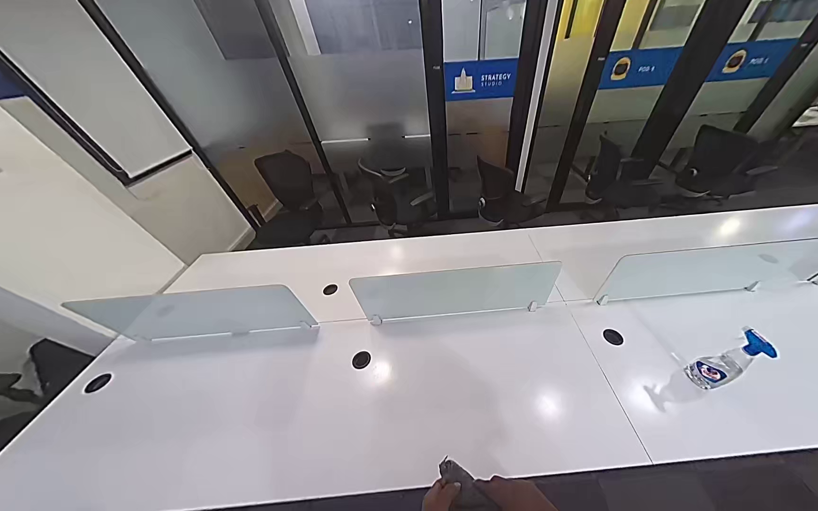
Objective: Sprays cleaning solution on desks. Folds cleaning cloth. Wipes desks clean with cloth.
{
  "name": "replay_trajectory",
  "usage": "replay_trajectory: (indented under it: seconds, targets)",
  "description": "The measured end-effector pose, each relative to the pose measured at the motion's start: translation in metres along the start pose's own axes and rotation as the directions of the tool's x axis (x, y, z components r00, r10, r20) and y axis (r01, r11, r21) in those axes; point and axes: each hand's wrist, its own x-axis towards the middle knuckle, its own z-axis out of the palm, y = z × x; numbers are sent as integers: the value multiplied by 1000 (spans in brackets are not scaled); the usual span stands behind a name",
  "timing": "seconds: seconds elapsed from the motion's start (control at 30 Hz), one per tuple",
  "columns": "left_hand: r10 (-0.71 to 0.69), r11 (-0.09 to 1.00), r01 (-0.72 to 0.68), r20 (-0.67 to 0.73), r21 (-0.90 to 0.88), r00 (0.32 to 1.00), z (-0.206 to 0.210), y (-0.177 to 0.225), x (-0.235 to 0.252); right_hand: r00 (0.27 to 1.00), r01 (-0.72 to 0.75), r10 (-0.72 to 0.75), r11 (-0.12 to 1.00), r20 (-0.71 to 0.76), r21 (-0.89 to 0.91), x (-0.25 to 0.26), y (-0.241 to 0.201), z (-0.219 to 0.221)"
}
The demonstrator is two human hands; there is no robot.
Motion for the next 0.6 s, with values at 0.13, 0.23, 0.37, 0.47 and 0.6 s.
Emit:
replay_trajectory:
  seconds: [0.13, 0.23, 0.37, 0.47, 0.6]
  targets:
    - [162, 980, -156, -37, 120, 986, 14, 12, -4, 996, -75, 76, 997, -52, 24, 9, -2, 0]
    - [288, 923, -269, -31, 275, 957, 30, 20, -7, 981, -69, 80, 995, -176, 66, 13, 2, 12]
    - [468, 813, -450, 45, 369, 882, 39, 24, -7, 954, -11, 93, 961, -285, 278, 17, 2, 15]
    - [494, 785, -491, 97, 378, 864, 39, 27, -12, 948, 122, 23, 894, -317, 431, 14, 2, 15]
    - [437, 803, -434, 93, 409, 895, 31, 21, -14, 954, 256, -53, 660, -296, 706, 11, 10, 27]
